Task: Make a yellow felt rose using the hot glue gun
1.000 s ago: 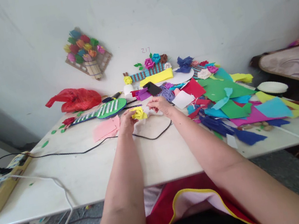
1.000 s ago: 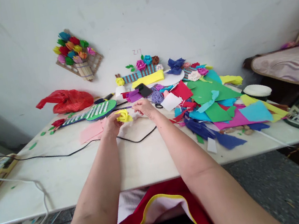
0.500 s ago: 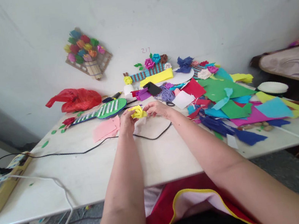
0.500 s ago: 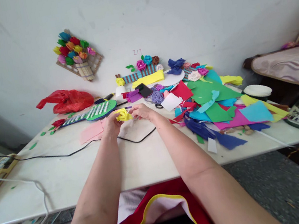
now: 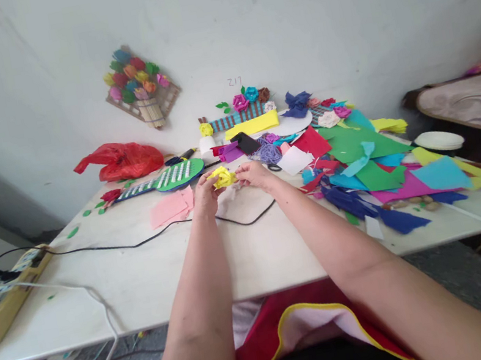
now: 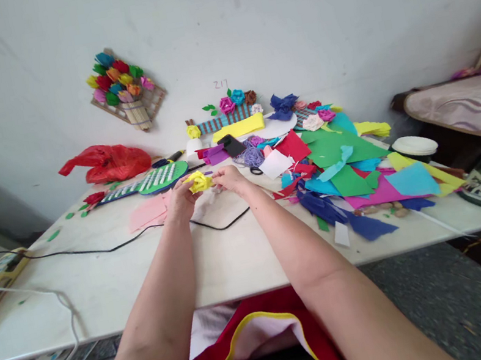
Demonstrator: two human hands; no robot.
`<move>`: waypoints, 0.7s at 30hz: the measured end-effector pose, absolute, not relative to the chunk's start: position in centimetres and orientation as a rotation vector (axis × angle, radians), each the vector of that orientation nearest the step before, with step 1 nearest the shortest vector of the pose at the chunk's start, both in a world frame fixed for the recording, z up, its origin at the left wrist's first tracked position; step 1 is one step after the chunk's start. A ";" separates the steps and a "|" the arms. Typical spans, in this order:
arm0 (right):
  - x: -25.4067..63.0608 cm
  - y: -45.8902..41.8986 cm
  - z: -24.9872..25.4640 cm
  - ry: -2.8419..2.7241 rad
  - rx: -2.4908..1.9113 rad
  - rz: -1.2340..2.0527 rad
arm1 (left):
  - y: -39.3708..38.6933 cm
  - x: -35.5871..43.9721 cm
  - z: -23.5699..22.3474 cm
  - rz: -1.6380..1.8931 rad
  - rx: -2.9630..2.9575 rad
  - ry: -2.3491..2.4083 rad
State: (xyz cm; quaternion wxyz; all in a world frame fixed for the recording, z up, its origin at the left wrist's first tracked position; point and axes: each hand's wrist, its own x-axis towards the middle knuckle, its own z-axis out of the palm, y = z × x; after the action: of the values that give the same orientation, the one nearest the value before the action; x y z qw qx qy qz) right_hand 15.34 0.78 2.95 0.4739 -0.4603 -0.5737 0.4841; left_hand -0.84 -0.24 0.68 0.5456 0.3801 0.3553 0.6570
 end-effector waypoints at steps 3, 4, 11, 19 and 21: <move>15.3 0.5 3.2 -1.385 -1.127 1.162 | -0.3 -0.8 0.7 1.549 0.919 0.845; 15.3 0.4 3.3 -1.376 -1.128 1.155 | -0.3 -0.8 0.7 1.544 0.925 0.848; 15.6 0.5 3.5 -1.341 -1.142 1.046 | -0.1 -1.0 0.5 1.483 0.984 0.867; 15.9 1.0 3.2 -1.359 -1.135 0.992 | -0.3 -1.1 0.6 1.364 1.042 0.861; 16.0 1.3 3.0 -1.404 -1.127 0.952 | -0.5 -1.0 0.7 1.338 1.061 0.878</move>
State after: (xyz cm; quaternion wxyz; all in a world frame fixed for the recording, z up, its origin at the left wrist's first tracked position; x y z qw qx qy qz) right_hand 15.97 1.28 3.00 0.5249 -0.4711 -0.5867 0.3979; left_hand -0.98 -0.50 0.74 0.5735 0.4525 0.3746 0.5710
